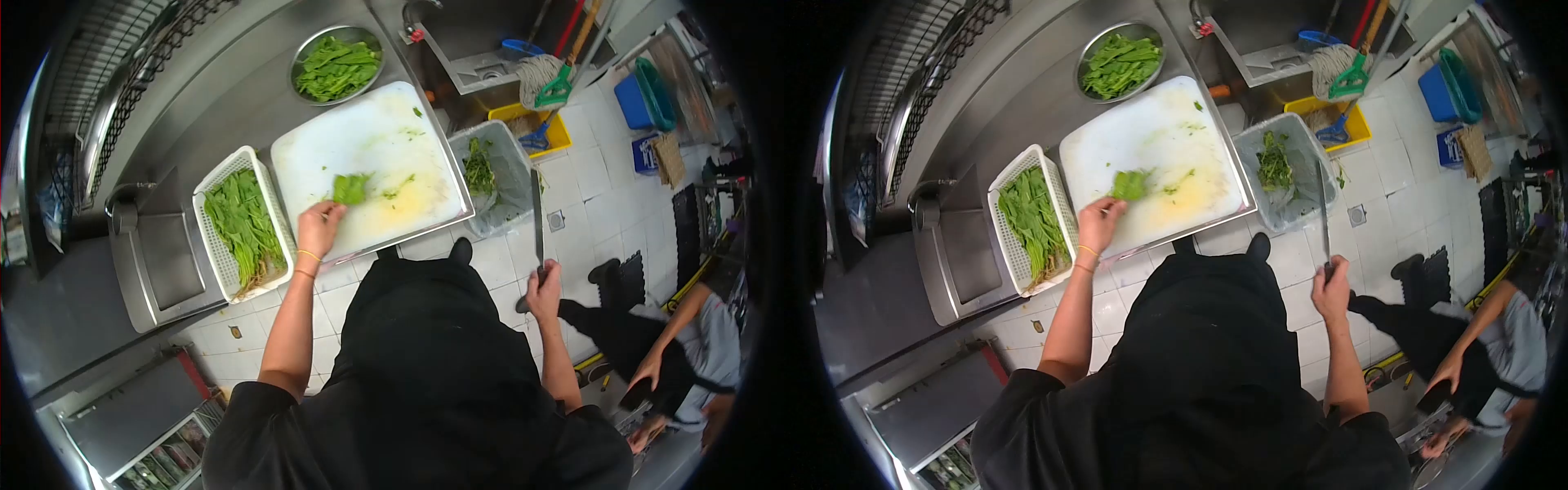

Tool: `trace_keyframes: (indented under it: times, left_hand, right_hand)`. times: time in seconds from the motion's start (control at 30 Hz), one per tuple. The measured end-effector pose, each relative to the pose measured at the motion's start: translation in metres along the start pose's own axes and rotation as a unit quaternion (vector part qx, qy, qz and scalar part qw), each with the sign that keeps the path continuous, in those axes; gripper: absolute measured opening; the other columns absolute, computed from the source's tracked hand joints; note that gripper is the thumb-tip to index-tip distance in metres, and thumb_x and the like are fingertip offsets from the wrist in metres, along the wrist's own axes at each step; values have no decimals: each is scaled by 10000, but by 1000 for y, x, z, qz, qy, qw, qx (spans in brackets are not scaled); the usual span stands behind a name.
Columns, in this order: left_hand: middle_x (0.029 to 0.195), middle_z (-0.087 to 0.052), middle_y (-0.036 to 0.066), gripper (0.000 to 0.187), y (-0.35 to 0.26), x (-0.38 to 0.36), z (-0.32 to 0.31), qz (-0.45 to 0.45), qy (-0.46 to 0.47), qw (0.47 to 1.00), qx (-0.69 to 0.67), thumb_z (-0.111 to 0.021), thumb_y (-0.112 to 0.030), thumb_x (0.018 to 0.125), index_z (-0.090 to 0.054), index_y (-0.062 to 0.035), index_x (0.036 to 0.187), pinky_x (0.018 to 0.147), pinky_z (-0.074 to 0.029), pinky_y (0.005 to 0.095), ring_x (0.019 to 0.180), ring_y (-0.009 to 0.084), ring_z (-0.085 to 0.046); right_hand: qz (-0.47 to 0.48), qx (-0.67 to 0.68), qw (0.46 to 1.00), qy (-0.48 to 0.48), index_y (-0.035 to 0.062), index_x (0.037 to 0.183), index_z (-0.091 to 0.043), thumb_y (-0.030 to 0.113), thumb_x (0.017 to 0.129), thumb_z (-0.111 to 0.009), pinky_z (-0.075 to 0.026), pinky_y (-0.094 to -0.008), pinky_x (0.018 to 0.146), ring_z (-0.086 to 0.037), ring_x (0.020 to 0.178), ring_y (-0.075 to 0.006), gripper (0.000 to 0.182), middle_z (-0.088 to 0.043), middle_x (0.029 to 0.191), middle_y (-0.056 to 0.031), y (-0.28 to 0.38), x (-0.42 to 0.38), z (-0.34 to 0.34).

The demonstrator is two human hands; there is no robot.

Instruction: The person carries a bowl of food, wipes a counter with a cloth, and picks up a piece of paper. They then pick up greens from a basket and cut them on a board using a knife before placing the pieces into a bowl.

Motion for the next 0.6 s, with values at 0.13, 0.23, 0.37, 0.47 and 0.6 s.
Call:
trace_keyframes:
  times: [0.13,0.23,0.37,0.47,0.6]
  left_hand:
    - [762,-667,155,239,14,-11,-13,-6,46,997,61,-758,-154,792,-686,10,952,640,-505,362,623,250,-605]
    - [813,-656,167,251,20,-15,-4,5,32,999,14,-766,-110,769,-675,3,973,655,-516,372,656,280,-624]
    - [858,-626,167,169,30,-17,-4,-38,28,999,-1,-727,-71,781,-667,-11,926,682,-525,397,714,306,-630]
    - [845,-600,159,87,28,-23,-9,-58,25,998,22,-668,-70,808,-648,-20,876,693,-517,433,748,337,-622]
    - [865,-598,164,61,22,-23,-9,-72,5,995,62,-610,-84,836,-634,-29,843,697,-510,466,767,372,-616]
  right_hand:
    - [75,105,990,47,-2,1140,-484,173,949,-571,-498,-488,635,-631,735,-447,273,-631,855,-244,126,26,-15]
    - [165,42,978,123,6,1058,-513,181,953,-542,-485,-518,629,-627,723,-455,206,-639,830,-236,195,33,-36]
    - [146,-104,950,257,31,965,-479,191,948,-525,-487,-547,627,-621,718,-456,167,-648,851,-223,219,42,-78]
    - [213,-78,950,216,36,945,-469,184,947,-529,-479,-543,598,-607,679,-450,160,-632,805,-210,255,39,-75]
    - [283,-51,942,175,46,936,-464,178,937,-548,-482,-514,561,-605,648,-425,156,-613,793,-186,288,36,-79]
Point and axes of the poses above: each hand's wrist, its own x-axis towards the middle knuckle, its own z-axis out of the back of the hand, y = z × x, the point moved 6 cm from there along x, towards the middle knuckle
